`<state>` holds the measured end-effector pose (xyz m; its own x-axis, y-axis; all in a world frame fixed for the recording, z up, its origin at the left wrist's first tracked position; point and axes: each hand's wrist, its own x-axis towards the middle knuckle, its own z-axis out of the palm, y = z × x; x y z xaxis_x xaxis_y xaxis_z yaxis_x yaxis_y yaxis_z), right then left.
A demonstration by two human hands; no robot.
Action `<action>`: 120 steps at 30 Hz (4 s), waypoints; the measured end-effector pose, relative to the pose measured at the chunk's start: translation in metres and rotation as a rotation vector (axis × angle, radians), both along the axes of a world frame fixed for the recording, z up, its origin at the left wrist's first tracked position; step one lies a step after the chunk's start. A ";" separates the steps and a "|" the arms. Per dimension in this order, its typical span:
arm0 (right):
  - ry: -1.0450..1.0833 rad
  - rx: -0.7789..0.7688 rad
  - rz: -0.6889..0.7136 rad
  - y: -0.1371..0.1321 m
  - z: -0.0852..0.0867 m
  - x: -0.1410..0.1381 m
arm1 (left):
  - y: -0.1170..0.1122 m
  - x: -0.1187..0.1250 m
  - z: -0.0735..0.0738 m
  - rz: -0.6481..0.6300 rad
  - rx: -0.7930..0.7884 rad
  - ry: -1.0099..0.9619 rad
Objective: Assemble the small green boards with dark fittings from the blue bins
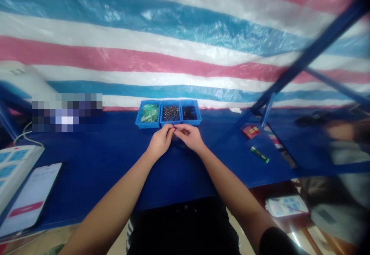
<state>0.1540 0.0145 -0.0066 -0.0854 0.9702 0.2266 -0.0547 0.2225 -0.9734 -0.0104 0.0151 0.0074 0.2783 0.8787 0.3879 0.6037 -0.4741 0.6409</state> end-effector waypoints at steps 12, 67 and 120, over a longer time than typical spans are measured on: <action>0.053 -0.017 -0.010 0.001 -0.002 0.002 | -0.002 -0.001 0.003 -0.043 -0.070 -0.108; -0.228 0.170 -0.175 -0.004 0.006 0.002 | -0.003 0.000 0.004 -0.047 -0.036 -0.172; -0.008 -0.097 0.042 0.010 0.012 -0.001 | -0.002 -0.002 0.003 0.059 -0.063 -0.139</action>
